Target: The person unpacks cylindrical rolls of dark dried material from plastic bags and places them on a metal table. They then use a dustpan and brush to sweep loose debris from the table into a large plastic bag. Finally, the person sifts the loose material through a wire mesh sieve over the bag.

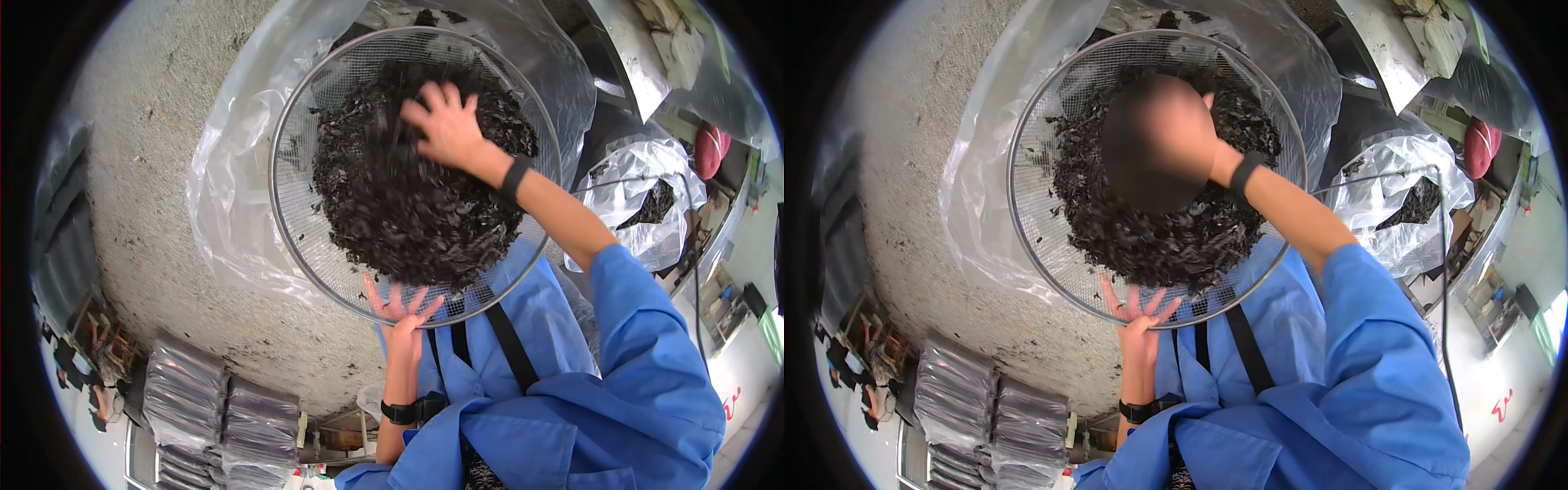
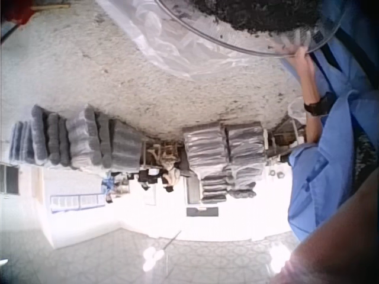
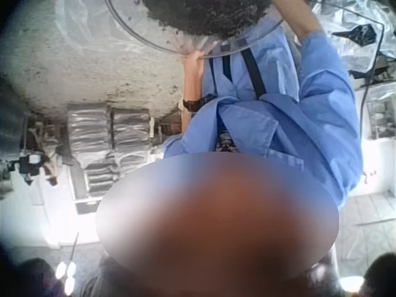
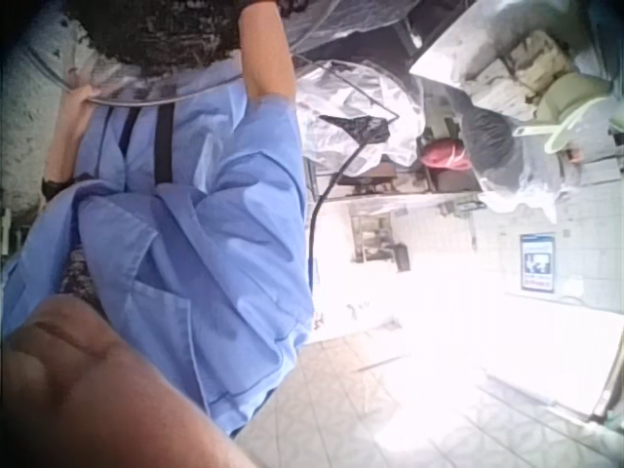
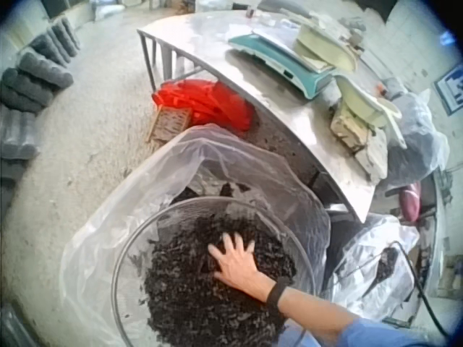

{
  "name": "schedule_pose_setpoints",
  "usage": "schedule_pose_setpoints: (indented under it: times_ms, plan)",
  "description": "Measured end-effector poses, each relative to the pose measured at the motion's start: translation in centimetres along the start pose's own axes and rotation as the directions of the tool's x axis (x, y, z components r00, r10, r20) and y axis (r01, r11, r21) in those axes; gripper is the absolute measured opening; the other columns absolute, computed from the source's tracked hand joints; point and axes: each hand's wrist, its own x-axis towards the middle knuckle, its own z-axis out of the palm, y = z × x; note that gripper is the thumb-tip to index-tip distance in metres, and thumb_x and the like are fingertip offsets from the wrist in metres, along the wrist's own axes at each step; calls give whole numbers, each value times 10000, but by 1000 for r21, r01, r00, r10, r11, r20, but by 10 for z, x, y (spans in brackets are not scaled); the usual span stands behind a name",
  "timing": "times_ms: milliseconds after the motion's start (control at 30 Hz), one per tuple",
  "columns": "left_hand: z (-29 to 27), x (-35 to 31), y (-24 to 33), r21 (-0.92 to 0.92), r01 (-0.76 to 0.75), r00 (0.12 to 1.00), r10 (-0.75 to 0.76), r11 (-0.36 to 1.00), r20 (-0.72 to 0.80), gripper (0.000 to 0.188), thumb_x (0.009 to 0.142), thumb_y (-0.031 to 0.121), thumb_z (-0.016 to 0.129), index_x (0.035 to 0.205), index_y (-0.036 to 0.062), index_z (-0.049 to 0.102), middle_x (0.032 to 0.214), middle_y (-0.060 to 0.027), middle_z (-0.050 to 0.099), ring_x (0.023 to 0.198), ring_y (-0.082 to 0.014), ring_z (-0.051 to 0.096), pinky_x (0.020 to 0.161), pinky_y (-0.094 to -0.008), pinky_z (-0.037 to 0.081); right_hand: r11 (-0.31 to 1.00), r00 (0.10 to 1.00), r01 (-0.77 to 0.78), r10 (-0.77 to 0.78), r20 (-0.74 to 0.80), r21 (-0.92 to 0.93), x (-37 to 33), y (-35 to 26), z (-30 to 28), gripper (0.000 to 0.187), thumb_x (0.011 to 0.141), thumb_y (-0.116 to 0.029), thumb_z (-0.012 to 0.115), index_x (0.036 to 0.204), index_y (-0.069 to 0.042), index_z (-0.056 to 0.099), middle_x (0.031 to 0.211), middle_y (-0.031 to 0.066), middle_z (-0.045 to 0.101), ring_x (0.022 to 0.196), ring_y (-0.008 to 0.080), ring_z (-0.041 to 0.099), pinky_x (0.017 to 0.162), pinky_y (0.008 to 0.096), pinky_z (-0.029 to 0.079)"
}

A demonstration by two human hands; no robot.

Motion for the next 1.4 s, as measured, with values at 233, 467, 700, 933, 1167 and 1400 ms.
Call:
schedule_pose_setpoints:
  times_ms: [233, 467, 700, 933, 1167, 1400]
  plan:
    - [9, 11, 1, -26, -1, 1000, 2, 1000, 15, 1119, 588, -191, 416, 1480, 334, -10, 1486, -235, 133, 1237, -460, 403, 896, -555, 505, 882, 953, -66, -83, 292, 467, 5, -48, 21, 433, 648, -384, 719, 1028, -199, 623, 1129, 171, 478, 1058, 339, 435, 834, 585, 396]
    - [5, -2, 4, -37, -15, 1000, 14, 999, -19, 1113, 591, -190, 419, 1480, 341, 10, 1453, -213, 190, 1192, -452, 436, 876, -582, 505, 980, 982, -181, 177, -62, -78, 26, -3, -3, 475, 691, -500, 675, 1088, -248, 602, 1229, 127, 411, 1145, 355, 384, 857, 592, 358]
    - [4, 36, -7, -120, -6, 1000, 8, 993, 16, 1100, 609, -171, 424, 1470, 371, 7, 1486, -199, 145, 1161, -444, 463, 909, -611, 464, 948, 995, 89, -99, 15, 304, -11, -99, -34, 494, 807, -529, 562, 1164, -188, 588, 1340, 164, 391, 1269, 401, 311, 901, 686, 288]
    - [-25, 33, -6, -161, -36, 999, 40, 986, 21, 1099, 646, -170, 426, 1461, 402, -38, 1509, -218, 56, 1247, -484, 374, 952, -636, 415, 718, 789, -593, 608, 86, 363, -47, 19, -58, 514, 817, -384, 624, 1193, -52, 512, 1228, 181, 494, 1147, 358, 472, 966, 427, 379]
    - [-20, 23, -13, -104, -36, 995, 45, 994, 84, 1112, 665, -184, 431, 1453, 417, -72, 1509, -219, 59, 1235, -455, 411, 944, -601, 447, 714, 813, -570, 418, 406, 406, 17, 24, -6, 508, 911, -347, 536, 1280, -7, 458, 1237, 177, 526, 1141, 286, 509, 976, 380, 391]
    - [-23, 37, -16, -200, 8, 997, 8, 980, 77, 1097, 631, -180, 414, 1461, 387, -22, 1495, -165, 145, 1249, -421, 395, 947, -644, 427, 814, 910, -40, -210, 357, 580, 14, -78, -48, 657, 751, -581, 632, 1223, -127, 572, 1138, 111, 584, 1041, 312, 544, 914, 452, 411]
